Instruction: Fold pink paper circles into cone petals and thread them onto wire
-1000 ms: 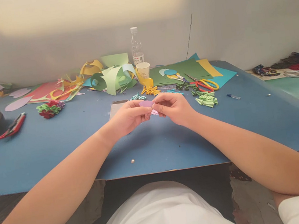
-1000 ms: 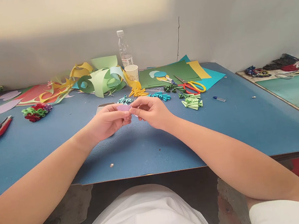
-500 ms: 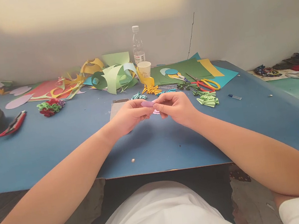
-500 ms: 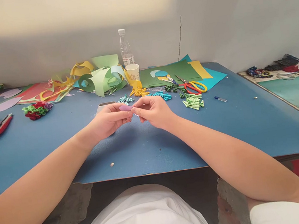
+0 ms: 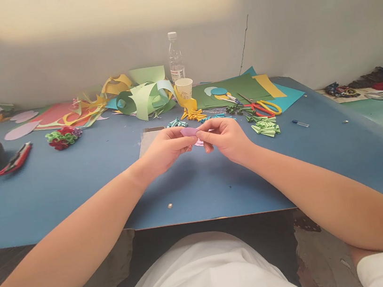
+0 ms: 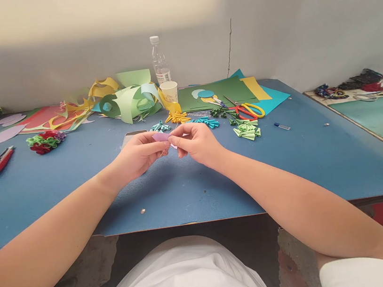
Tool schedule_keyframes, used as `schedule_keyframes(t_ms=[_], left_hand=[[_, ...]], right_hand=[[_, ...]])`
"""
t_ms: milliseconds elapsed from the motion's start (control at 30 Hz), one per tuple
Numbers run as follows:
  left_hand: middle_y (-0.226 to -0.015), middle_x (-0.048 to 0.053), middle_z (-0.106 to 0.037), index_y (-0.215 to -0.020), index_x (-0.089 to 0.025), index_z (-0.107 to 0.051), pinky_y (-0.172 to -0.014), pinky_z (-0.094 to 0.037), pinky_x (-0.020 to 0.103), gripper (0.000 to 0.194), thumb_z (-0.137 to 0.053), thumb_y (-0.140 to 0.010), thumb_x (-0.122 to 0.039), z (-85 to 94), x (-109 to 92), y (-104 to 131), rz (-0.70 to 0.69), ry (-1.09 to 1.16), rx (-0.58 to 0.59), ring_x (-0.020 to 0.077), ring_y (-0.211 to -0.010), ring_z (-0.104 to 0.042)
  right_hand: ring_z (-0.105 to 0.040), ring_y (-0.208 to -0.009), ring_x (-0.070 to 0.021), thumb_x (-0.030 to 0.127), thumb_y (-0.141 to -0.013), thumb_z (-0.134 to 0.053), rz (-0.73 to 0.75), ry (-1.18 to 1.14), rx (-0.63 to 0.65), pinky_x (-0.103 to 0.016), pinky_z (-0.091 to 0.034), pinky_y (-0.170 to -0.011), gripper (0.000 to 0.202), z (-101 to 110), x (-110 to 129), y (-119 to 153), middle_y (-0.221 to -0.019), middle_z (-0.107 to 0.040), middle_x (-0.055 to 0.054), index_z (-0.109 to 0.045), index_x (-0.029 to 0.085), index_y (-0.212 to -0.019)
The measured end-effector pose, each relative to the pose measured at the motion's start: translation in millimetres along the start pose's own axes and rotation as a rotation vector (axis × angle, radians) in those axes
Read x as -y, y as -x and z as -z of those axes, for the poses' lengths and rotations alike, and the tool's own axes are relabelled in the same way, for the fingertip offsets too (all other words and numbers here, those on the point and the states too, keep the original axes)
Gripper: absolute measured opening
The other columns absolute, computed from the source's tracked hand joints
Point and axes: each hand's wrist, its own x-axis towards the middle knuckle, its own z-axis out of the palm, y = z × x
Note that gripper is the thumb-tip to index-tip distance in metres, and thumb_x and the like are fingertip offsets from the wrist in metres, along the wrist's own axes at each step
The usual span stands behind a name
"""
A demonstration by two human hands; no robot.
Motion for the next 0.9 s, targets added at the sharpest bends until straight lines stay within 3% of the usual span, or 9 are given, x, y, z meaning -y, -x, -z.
schedule_keyframes(t_ms=[233,367,500,733,900], left_hand=[[-0.069,0.001,-0.059,-0.070,-0.020,-0.076,-0.068,-0.037,0.034,0.014,-0.086,-0.075,-0.027,5.2,-2.1,1.3,0.039,-0.013,0.001,0.0154,-0.070,-0.052],[-0.073,0.001,-0.061,-0.074,-0.020,-0.076,-0.072,-0.040,0.033,0.010,-0.084,-0.078,-0.026,3.8,-1.4,0.7,0.024,0.040,0.009,0.0148,-0.073,-0.053],[-0.079,0.001,-0.063,-0.082,-0.021,-0.079,-0.077,-0.042,0.032,0.006,-0.081,-0.081,-0.026,0.9,-1.9,0.2,0.007,0.100,0.033,0.0138,-0.076,-0.054],[-0.077,0.002,-0.059,-0.075,-0.019,-0.073,-0.074,-0.046,0.032,0.014,-0.080,-0.080,-0.029,4.3,-7.2,0.6,0.105,0.190,0.164,0.0154,-0.075,-0.057],[-0.075,0.001,-0.058,-0.075,-0.018,-0.072,-0.076,-0.046,0.030,0.014,-0.080,-0.082,-0.027,8.0,-5.1,0.5,0.116,0.202,0.178,0.0141,-0.075,-0.057]], right_hand=[[-0.060,-0.050,-0.0116,0.048,-0.075,-0.090,0.038,-0.017,0.040,-0.028,-0.050,-0.051,0.035,-0.6,0.2,0.7,-0.070,-0.071,0.000,-0.072,0.018,-0.077],[-0.059,-0.050,-0.0113,0.049,-0.076,-0.090,0.053,-0.014,0.023,-0.028,-0.050,-0.050,0.035,-2.0,1.1,-0.4,-0.070,-0.071,0.000,-0.072,0.019,-0.079],[-0.060,-0.051,-0.0111,0.045,-0.075,-0.092,0.073,-0.004,-0.029,-0.027,-0.050,-0.051,0.032,-2.0,2.6,-0.5,-0.069,-0.070,0.001,-0.074,0.019,-0.079],[-0.061,-0.057,-0.0113,0.040,-0.076,-0.091,0.180,-0.032,0.025,-0.029,-0.055,-0.053,0.025,-3.2,2.4,0.5,-0.077,-0.072,0.000,-0.079,0.021,-0.084],[-0.062,-0.056,-0.0110,0.033,-0.081,-0.087,0.201,-0.032,0.035,-0.027,-0.054,-0.051,0.015,-4.9,2.8,2.0,-0.077,-0.071,-0.001,-0.081,0.020,-0.087]])
